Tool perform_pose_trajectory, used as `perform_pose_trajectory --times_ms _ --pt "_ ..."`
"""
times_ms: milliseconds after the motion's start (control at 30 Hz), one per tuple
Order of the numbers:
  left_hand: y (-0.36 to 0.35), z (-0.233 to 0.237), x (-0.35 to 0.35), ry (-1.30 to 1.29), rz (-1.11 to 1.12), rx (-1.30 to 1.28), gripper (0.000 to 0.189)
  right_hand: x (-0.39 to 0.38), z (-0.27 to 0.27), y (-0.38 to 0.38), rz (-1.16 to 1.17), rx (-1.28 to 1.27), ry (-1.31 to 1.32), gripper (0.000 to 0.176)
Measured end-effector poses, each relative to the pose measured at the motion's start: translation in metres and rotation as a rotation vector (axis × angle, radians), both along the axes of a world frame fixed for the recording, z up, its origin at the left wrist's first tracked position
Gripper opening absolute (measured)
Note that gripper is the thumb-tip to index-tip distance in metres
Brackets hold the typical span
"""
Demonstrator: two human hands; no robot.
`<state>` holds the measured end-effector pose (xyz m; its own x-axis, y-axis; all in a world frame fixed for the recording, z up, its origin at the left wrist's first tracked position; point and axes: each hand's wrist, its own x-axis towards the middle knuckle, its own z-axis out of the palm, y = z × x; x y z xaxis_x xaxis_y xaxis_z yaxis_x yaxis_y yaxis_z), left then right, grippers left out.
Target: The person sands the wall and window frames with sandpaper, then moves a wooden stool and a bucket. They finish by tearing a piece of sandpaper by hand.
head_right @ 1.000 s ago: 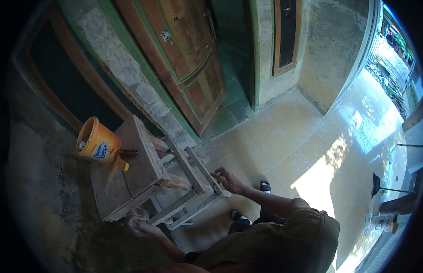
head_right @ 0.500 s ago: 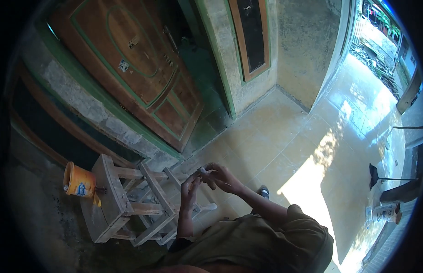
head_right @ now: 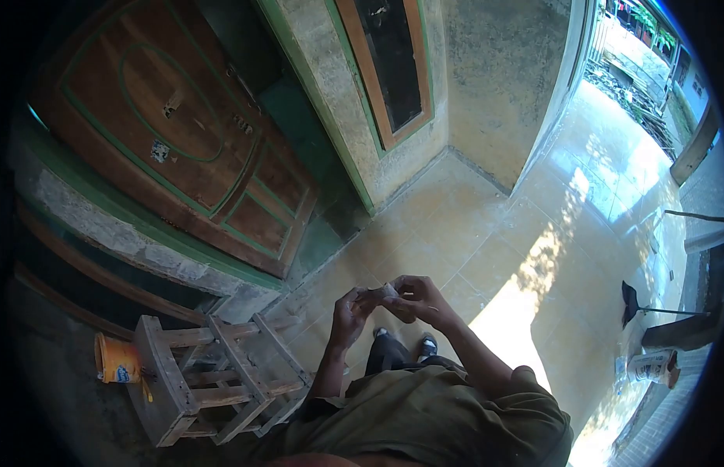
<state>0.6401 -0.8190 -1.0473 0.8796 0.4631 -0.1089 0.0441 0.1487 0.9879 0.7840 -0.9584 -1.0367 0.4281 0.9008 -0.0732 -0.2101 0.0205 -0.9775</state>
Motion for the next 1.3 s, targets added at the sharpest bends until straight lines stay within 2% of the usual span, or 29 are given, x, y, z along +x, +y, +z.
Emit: perform_pose_trajectory --times_ms 33,167,233,267,300,400,500,600,700,733,900,1100,1200,1300 --pt "0.005 -0.001 0.009 0.007 0.006 -0.006 0.024 0.006 0.005 0.004 0.007 -0.003 0.067 0.031" --pt "0.032 -0.017 0.047 -0.014 0.066 0.011 0.018 0.035 0.003 0.033 0.025 -0.002 0.062 0.031" --pt "0.053 -0.028 0.066 -0.027 0.083 0.061 0.016 0.059 -0.008 0.054 -0.013 0.062 -0.042 0.030" --pt "0.065 -0.042 0.076 -0.029 0.084 -0.036 0.017 0.074 -0.016 0.064 -0.012 0.057 -0.047 0.029" --pt "0.076 -0.045 0.087 -0.053 0.087 -0.030 0.017 0.089 -0.018 0.073 0.005 0.076 -0.049 0.030" --pt "0.107 -0.049 0.130 -0.104 -0.032 -0.109 0.024 0.136 -0.035 0.102 0.016 0.051 -0.061 0.034" --pt "0.133 -0.047 0.186 -0.209 -0.061 -0.214 0.027 0.183 -0.018 0.134 0.015 0.015 -0.068 0.039" --pt "0.166 -0.051 0.237 -0.145 -0.018 -0.028 0.027 0.236 -0.008 0.168 0.050 -0.013 -0.125 0.039" --pt "0.196 -0.038 0.283 -0.134 -0.037 -0.001 0.026 0.277 -0.004 0.196 0.043 0.006 -0.105 0.038" --pt "0.202 -0.037 0.300 -0.212 -0.034 -0.114 0.025 0.288 0.000 0.203 0.022 0.036 -0.120 0.038" --pt "0.231 -0.027 0.371 -0.115 -0.166 -0.066 0.024 0.333 0.001 0.216 -0.154 0.063 -0.109 0.037" --pt "0.230 -0.046 0.462 -0.218 -0.309 -0.106 0.023 0.403 -0.015 0.201 -0.305 -0.019 -0.058 0.032" --pt "0.227 -0.043 0.508 -0.107 -0.323 -0.147 0.027 0.446 -0.016 0.190 -0.374 0.003 -0.076 0.035" --pt "0.230 -0.037 0.557 -0.074 -0.380 -0.064 0.031 0.496 -0.018 0.181 -0.357 0.055 -0.036 0.030"
